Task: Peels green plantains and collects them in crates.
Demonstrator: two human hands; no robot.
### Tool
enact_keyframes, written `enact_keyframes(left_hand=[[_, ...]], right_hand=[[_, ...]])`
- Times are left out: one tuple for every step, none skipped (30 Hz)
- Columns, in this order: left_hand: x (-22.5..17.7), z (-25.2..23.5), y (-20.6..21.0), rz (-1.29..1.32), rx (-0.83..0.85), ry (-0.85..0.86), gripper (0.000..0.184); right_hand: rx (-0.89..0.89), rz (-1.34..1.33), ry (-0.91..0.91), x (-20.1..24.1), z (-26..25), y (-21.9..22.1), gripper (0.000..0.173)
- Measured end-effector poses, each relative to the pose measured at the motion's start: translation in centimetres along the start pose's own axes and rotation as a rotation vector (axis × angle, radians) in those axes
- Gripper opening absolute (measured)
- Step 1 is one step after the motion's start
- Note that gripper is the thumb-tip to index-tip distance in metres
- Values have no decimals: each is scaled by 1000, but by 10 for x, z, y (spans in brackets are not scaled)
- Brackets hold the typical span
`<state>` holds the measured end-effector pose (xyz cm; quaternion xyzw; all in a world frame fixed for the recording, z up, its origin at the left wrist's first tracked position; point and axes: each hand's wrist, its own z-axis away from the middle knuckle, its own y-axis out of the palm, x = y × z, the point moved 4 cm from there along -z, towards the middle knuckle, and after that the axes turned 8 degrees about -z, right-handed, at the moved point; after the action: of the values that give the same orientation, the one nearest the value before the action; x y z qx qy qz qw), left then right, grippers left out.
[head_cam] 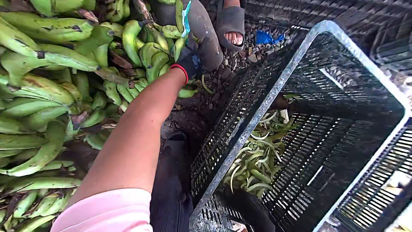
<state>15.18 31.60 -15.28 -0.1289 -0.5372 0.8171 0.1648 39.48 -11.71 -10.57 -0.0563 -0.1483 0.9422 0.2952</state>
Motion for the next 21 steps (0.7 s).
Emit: enact_keyframes(left_hand=[[0,1,-6,-32,34,0,51],[-2,6,-13,-43,66,1,51],[-3,8,-18,-69,83,-8,51],[-2,6,-19,-109,86,-28,50],[0,1,-16,-118,74,-55,50],[1,-2,-12,-103,50,-86,50],[-1,-3,-10,-79,41,-116,52],[-3,-4,-10,-77,42,-150,54],[-6,-5,-11,-94,58,-178,55],[-9,-5,-14,-109,60,-198,55],[-13,-6,-16,-110,44,-220,54],[-15,-5,-19,-86,25,-245,55],[-17,-3,-19,-65,7,-253,57],[-17,0,-20,-64,-20,-237,57],[-16,6,-24,-73,-53,-212,58],[-14,12,-29,-82,-83,-192,64],[-10,19,-36,-84,-115,-178,72],[-5,25,-45,-64,-137,-168,80],[-1,33,-55,-49,-155,-155,81],[4,40,-65,-23,-184,-141,77],[9,47,-75,-12,-219,-127,73]], right_hand=[[31,6,5,-1,-2,0,55],[55,13,3,-1,-4,0,55],[74,8,0,1,-4,-1,55],[84,-7,-4,3,-3,-4,57],[87,-19,-14,3,-3,-6,58],[90,-23,-24,3,-2,-7,59],[90,-24,-39,3,-2,-8,59],[85,-29,-52,3,-1,-8,59],[76,-35,-64,2,-1,-7,59],[66,-43,-73,1,-2,-7,60],[67,-46,-71,0,-1,-7,60],[65,-52,-73,-1,-2,-6,60],[68,-55,-69,-1,-2,-6,60],[58,-49,-72,-2,-3,-5,61],[53,-32,-77,-3,-5,-4,62],[46,-1,-81,-3,-6,-3,62],[31,32,-80,-2,-8,-2,61],[23,52,-72,0,-7,-3,61],[14,65,-64,2,-5,-3,61],[8,78,-60,4,-5,-3,61],[5,88,-58,4,-5,-2,62]])
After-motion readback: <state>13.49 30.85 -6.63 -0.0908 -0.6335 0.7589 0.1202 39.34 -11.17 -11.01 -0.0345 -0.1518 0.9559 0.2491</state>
